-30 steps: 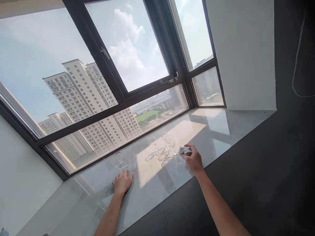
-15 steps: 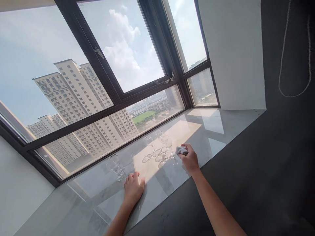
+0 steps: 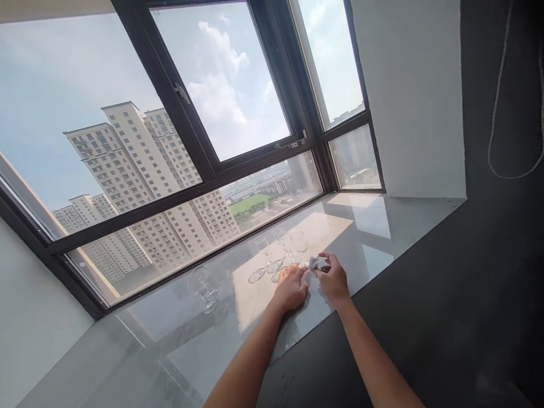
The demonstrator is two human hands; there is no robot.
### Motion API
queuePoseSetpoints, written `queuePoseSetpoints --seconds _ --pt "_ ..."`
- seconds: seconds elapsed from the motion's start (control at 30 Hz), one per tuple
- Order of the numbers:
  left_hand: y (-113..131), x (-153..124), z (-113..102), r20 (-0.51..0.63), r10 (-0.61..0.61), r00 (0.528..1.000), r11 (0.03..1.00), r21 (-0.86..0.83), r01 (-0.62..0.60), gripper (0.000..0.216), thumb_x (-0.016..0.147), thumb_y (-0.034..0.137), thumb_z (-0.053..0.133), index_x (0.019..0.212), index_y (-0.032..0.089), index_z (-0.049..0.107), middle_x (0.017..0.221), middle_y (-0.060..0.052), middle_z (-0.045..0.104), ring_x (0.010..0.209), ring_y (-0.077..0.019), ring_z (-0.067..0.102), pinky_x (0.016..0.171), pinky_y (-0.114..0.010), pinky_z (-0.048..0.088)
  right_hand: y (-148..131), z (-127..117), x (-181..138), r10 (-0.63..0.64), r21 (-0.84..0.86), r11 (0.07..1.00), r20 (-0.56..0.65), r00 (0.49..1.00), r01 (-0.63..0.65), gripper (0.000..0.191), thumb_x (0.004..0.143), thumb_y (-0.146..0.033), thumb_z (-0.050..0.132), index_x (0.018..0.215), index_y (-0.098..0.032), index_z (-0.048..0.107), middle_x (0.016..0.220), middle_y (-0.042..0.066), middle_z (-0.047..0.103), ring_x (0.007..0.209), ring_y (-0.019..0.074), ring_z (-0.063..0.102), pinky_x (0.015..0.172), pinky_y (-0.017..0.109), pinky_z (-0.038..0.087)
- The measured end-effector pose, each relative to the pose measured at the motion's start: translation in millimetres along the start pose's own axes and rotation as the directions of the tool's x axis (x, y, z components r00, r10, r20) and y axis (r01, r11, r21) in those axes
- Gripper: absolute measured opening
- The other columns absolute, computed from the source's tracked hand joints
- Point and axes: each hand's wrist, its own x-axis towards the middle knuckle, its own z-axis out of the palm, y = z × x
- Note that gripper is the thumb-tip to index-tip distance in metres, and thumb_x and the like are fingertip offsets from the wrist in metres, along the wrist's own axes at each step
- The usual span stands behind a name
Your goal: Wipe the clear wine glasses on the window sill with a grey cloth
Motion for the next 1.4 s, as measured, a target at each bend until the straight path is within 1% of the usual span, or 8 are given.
queuePoseSetpoints --seconds 0.17,0.33,0.53,0.73,0.9,1.0,1.13,1.4 --pt "-0.9 -0.8 0.9 -0.157 0.005 0.988 0.995 -0.093 -0.02 0.053 0.081 0.023 0.052 0.134 0.024 0.05 0.149 -0.01 0.046 0.138 -0.0249 0.04 0.118 -0.042 0.028 3.7 -15.4 41.4 -0.007 -0.19 0.981 -0.255 0.967 -0.043 0.062 0.067 -0.022 0.054 0.128 -0.017 0.055 0.106 0.013 0.067 0.088 0.0272 0.063 0.073 0.034 0.046" --pt "5.0 22.4 8.5 -0.213 -0.047 0.976 0.978 -0.208 0.002 0.05 0.076 0.017 0.055 0.125 0.023 0.053 0.152 -0.01 0.043 0.142 -0.0268 0.036 0.115 -0.044 0.031 13.2 -21.6 86.1 0.043 -0.298 0.954 0.076 0.996 -0.019 0.074 0.062 -0.009 0.051 0.135 -0.018 0.052 0.111 0.011 0.07 0.094 0.0233 0.064 0.078 0.028 0.045" --pt "17.0 25.7 3.5 -0.101 0.114 0.988 0.988 -0.092 -0.124 0.049 0.078 0.022 0.052 0.126 0.026 0.059 0.129 -0.005 0.063 0.122 -0.0253 0.054 0.109 -0.041 0.038 17.8 -4.5 58.6 0.004 -0.272 0.956 0.379 0.926 0.107 0.071 0.063 -0.003 0.051 0.132 -0.02 0.051 0.1 0.004 0.072 0.087 0.017 0.063 0.078 0.023 0.044" --pt "20.9 -29.3 -10.8 -0.089 0.119 0.989 0.992 -0.027 -0.121 0.052 0.08 0.03 0.056 0.131 0.026 0.061 0.136 -0.007 0.06 0.125 -0.0269 0.052 0.11 -0.04 0.039 -2.3 -5.1 27.7 0.047 -0.428 0.897 0.346 0.937 0.113 0.069 0.069 -0.005 0.051 0.136 -0.018 0.047 0.105 0.007 0.069 0.089 0.0195 0.062 0.073 0.025 0.039" --pt "-13.8 -116.9 -33.8 -0.123 -0.074 0.99 0.993 0.081 0.084 0.055 0.082 0.034 0.056 0.136 0.028 0.059 0.137 -0.007 0.061 0.126 -0.0274 0.051 0.113 -0.04 0.035 -21.2 7.7 -3.1 0.135 -0.605 0.793 0.287 0.948 0.07 0.072 0.076 -0.007 0.049 0.146 -0.017 0.036 0.101 0.011 0.067 0.087 0.0239 0.062 0.063 0.028 0.031" --pt "-51.5 -166.4 -48.3 -0.222 -0.305 0.926 0.921 0.178 0.346 0.049 0.086 0.035 0.049 0.131 0.027 0.063 0.134 -0.006 0.063 0.127 -0.0272 0.051 0.114 -0.041 0.032 -29.3 15.8 -18.0 0.174 -0.626 0.778 0.288 0.942 0.047 0.072 0.08 -0.01 0.05 0.149 -0.018 0.032 0.105 0.013 0.066 0.088 0.025 0.062 0.06 0.029 0.029" --pt "-98.5 -205.1 -63.1 -0.275 -0.553 0.786 0.75 0.247 0.614 0.053 0.088 0.037 0.045 0.137 0.024 0.059 0.143 -0.006 0.057 0.137 -0.0268 0.044 0.119 -0.045 0.023 -33.3 18.4 -27.2 0.176 -0.616 0.783 0.349 0.921 0.083 0.07 0.081 -0.008 0.049 0.148 -0.02 0.034 0.109 0.013 0.064 0.092 0.0247 0.062 0.061 0.028 0.03" --pt "-128.0 -211.2 -57.2 -0.301 -0.694 0.654 0.621 0.21 0.755 0.06 0.091 0.042 0.041 0.148 0.024 0.046 0.154 -0.01 0.043 0.144 -0.0287 0.035 0.119 -0.049 0.021 -30.7 13.4 -27.3 0.156 -0.586 0.8 0.413 0.897 0.131 0.069 0.081 -0.006 0.048 0.147 -0.023 0.036 0.111 0.011 0.063 0.094 0.0229 0.06 0.061 0.026 0.029"
